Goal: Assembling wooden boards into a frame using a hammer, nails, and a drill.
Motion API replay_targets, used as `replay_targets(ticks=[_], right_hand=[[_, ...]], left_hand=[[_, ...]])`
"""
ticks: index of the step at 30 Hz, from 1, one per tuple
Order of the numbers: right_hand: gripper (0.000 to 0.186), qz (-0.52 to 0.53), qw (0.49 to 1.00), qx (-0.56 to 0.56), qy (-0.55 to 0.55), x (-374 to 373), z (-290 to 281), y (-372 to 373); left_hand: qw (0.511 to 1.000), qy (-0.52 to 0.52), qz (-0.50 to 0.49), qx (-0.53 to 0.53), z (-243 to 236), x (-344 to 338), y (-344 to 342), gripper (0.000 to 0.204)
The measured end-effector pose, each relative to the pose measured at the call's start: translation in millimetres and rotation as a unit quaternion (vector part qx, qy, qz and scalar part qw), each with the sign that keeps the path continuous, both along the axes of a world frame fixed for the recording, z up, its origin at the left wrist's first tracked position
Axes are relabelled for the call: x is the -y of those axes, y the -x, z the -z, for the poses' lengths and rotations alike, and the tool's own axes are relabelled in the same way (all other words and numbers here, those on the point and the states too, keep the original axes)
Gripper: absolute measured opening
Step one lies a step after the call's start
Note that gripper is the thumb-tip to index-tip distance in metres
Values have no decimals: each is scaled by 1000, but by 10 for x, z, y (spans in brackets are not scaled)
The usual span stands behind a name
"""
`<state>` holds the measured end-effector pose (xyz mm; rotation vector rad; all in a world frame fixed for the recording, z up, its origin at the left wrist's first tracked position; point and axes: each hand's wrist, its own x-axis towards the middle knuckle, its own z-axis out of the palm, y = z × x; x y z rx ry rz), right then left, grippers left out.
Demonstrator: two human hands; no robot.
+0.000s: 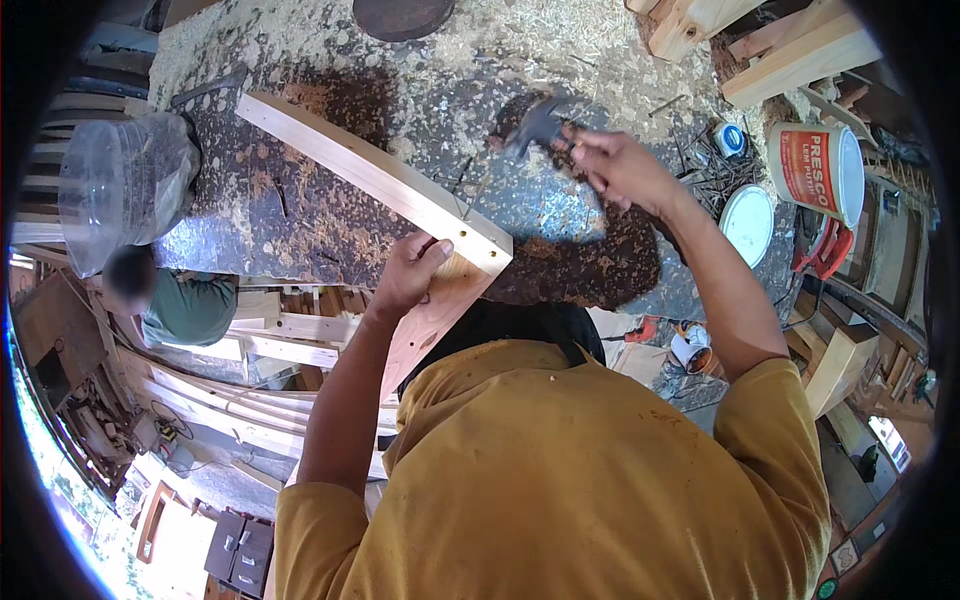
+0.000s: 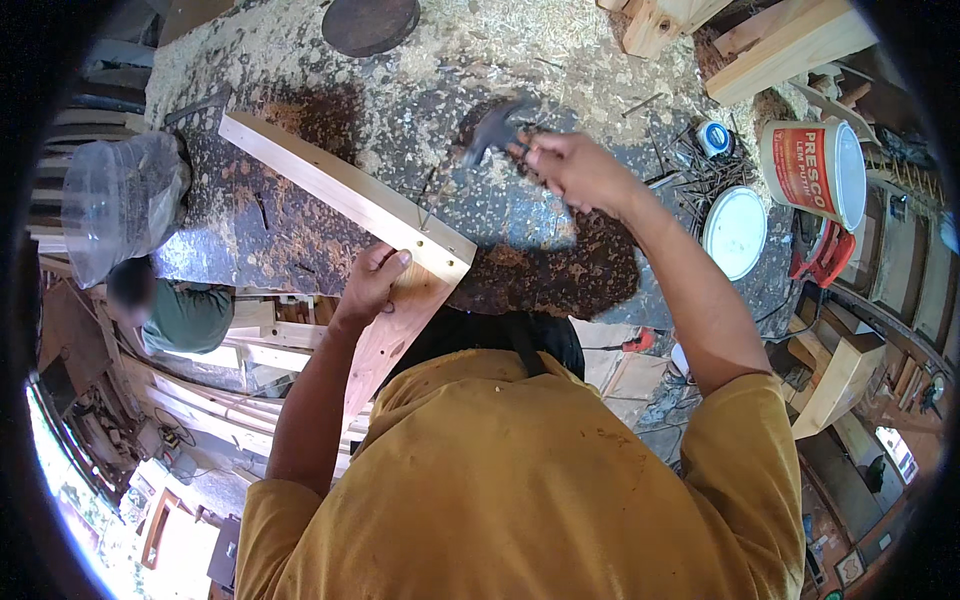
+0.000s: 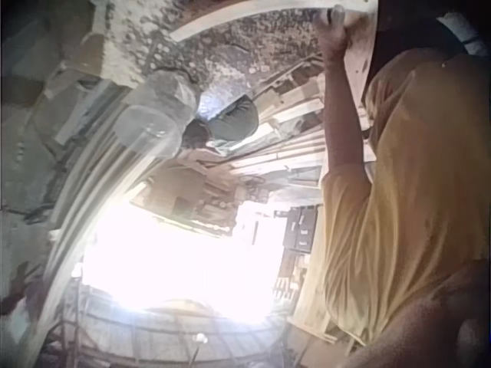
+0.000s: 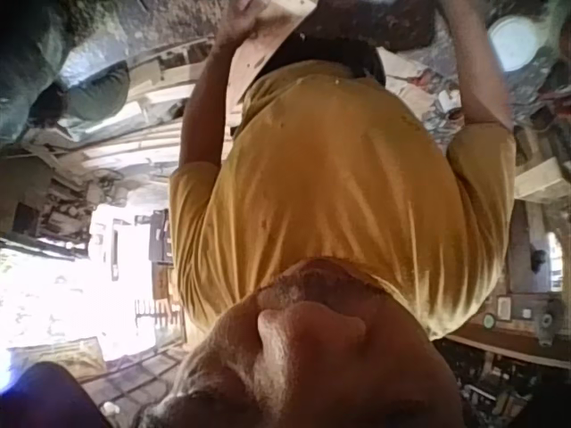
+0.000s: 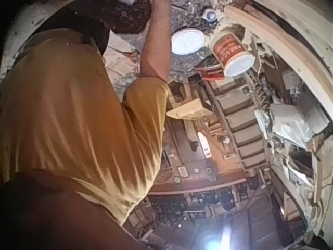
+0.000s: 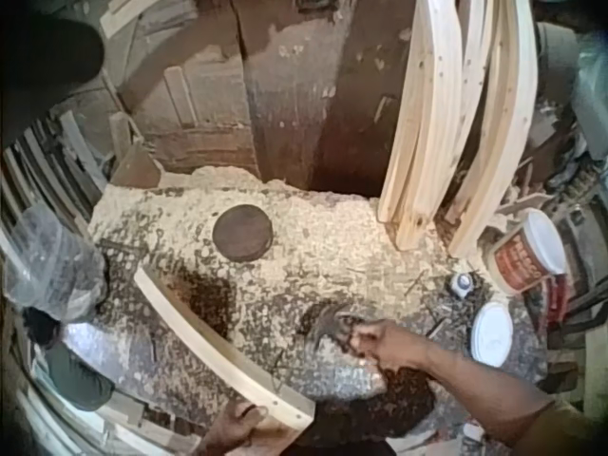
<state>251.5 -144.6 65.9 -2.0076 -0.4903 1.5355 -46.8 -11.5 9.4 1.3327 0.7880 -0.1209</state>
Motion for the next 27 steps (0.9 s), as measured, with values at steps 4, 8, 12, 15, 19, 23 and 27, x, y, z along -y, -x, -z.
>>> replay_targets(ticks=[4, 8, 12, 15, 19, 23, 27], right_hand=[[25, -12, 1000, -1, -22, -106, -10, 94], [22, -38, 999, 11, -11, -122, -73, 51], [21, -41, 997, 34, -58, -78, 34, 65], [19, -87, 996, 3, -17, -91, -72, 225], [22, 91, 994, 7, -55, -35, 33, 138], [27, -66, 997, -37, -9, -53, -115, 312], [33, 101, 993, -30, -60, -28, -68, 248]], left_hand=[[998, -39, -18, 50, 241, 31, 69, 31], [1000, -7, 6, 0, 101, -16, 42, 31], [1000, -21, 18, 3, 96, -5, 8, 32], [996, -64, 0, 67, 157, 16, 30, 33], [999, -30, 5, 23, 151, 22, 59, 33], [997, -55, -4, 52, 174, 11, 34, 32], [998, -51, 2, 31, 124, 17, 31, 32]])
